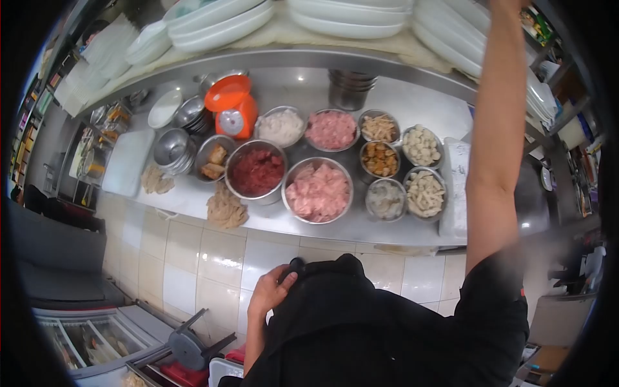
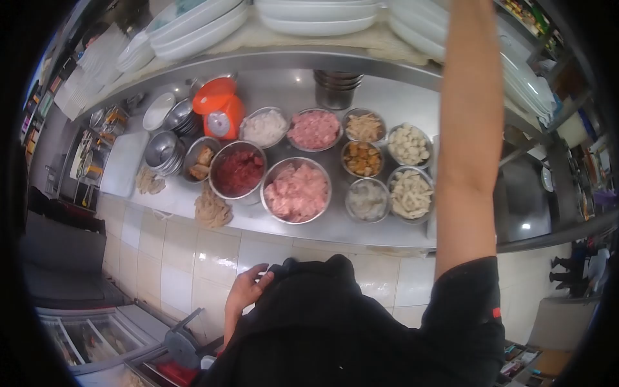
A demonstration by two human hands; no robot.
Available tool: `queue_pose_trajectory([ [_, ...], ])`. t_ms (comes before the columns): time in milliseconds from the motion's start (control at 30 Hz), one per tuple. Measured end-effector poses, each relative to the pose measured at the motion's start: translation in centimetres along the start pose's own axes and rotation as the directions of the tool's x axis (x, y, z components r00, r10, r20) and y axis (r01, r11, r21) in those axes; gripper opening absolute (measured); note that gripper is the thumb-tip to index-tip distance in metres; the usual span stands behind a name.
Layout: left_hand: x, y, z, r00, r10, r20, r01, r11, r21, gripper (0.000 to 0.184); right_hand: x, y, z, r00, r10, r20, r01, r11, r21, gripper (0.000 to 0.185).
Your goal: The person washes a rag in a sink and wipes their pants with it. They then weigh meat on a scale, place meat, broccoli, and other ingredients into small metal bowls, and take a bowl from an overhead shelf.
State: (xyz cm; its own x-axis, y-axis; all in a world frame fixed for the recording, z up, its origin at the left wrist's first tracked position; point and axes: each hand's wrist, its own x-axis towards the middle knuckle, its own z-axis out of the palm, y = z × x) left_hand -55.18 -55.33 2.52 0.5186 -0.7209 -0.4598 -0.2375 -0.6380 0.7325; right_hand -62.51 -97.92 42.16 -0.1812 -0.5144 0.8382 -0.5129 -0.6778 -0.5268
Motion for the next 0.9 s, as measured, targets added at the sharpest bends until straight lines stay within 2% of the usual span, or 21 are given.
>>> queue_pose_trajectory([
  [67, 0.7, -3.0, -2.0, 0.992, 0.043, -0.121, -0.046, 0.999, -0.021, 0.041, 0.3, 1.1, 1.4, 0.924, -0.090, -0.373, 0.097, 0.995, 0.001, 0.057],
  [133, 1.4, -4.0, -5.2, 0.980, 0.030, -0.197, -0.046, 0.996, -0.073, 0.039, -4.7, -1.5, -2.2, 0.981, -0.145, -0.128, 0.179, 0.933, 0.313, 0.034],
  [200, 2.3, -4.8, -8.7, 0.943, 0.019, -0.333, -0.056, 0.993, -0.101, 0.036, -9.4, -0.5, -1.7, 0.970, -0.184, -0.158, 0.220, 0.940, 0.260, 0.031],
  [233, 2.7, -4.9, -10.6, 0.936, 0.006, -0.353, -0.046, 0.993, -0.105, 0.036, -12.5, -0.1, -2.5, 0.984, -0.135, 0.113, 0.104, 0.964, 0.246, 0.030],
  [267, 3.2, -4.8, -12.3, 0.912, -0.009, -0.409, -0.037, 0.994, -0.105, 0.036, -16.0, 0.8, -2.2, 0.909, -0.296, 0.293, 0.211, 0.934, 0.288, 0.030],
  [300, 3.6, -4.7, -13.8, 0.884, -0.024, -0.467, -0.028, 0.994, -0.104, 0.035, -20.1, 0.7, -1.8, 0.827, -0.266, 0.495, 0.049, 0.911, 0.408, 0.027],
  [333, 4.3, -4.7, -15.1, 0.872, -0.037, -0.489, -0.018, 0.994, -0.106, 0.035, -23.3, -0.8, -1.4, 0.696, -0.327, 0.640, 0.036, 0.905, 0.423, 0.028],
  [367, 5.2, -4.9, -16.2, 0.847, -0.015, -0.531, -0.057, 0.991, -0.120, 0.035, -26.1, -1.4, -0.8, 0.530, -0.281, 0.800, -0.077, 0.924, 0.375, 0.029],
  [400, 6.0, -4.8, -17.3, 0.822, 0.009, -0.569, -0.100, 0.987, -0.129, 0.036, -28.6, -1.3, 0.2, 0.374, -0.296, 0.879, -0.161, 0.912, 0.376, 0.032],
  [467, 7.6, -4.1, -18.9, 0.788, 0.021, -0.616, -0.135, 0.981, -0.140, 0.036, -33.7, -0.1, 3.0, 0.174, -0.439, 0.881, -0.072, 0.887, 0.456, 0.040],
  [533, 8.7, -2.8, -20.1, 0.749, 0.025, -0.662, -0.166, 0.974, -0.151, 0.037, -37.5, -1.0, 4.7, -0.015, -0.378, 0.926, -0.109, 0.921, 0.375, 0.048],
  [600, 9.5, -1.4, -21.5, 0.670, 0.031, -0.742, -0.201, 0.969, -0.141, 0.037, -41.8, -0.6, 7.5, -0.114, -0.445, 0.888, -0.012, 0.895, 0.447, 0.060],
  [633, 9.6, -1.0, -22.3, 0.657, 0.029, -0.754, -0.193, 0.972, -0.131, 0.037, -42.8, -1.1, 8.5, -0.112, -0.463, 0.879, -0.024, 0.886, 0.463, 0.060],
  [700, 10.1, -0.3, -23.9, 0.570, 0.006, -0.821, -0.160, 0.982, -0.104, 0.037, -44.3, -2.2, 10.4, -0.255, -0.255, 0.933, 0.204, 0.929, 0.309, 0.076],
  [733, 10.4, -0.5, -24.8, 0.565, 0.015, -0.825, -0.159, 0.983, -0.091, 0.037, -45.3, -2.1, 11.2, -0.246, -0.262, 0.933, 0.195, 0.930, 0.313, 0.076],
  [800, 11.4, -1.7, -27.1, 0.502, 0.045, -0.863, -0.149, 0.988, -0.035, 0.034, -46.9, -1.6, 11.9, -0.264, -0.152, 0.953, 0.318, 0.919, 0.235, 0.086],
  [833, 12.3, -2.1, -28.4, 0.502, 0.051, -0.863, -0.158, 0.987, -0.033, 0.034, -47.3, -1.6, 12.2, -0.255, -0.150, 0.955, 0.322, 0.918, 0.230, 0.086],
  [900, 14.4, -3.3, -31.3, 0.482, 0.038, -0.875, -0.090, 0.996, -0.006, 0.032, -48.1, -1.6, 12.6, -0.333, -0.078, 0.940, 0.305, 0.934, 0.186, 0.089],
])
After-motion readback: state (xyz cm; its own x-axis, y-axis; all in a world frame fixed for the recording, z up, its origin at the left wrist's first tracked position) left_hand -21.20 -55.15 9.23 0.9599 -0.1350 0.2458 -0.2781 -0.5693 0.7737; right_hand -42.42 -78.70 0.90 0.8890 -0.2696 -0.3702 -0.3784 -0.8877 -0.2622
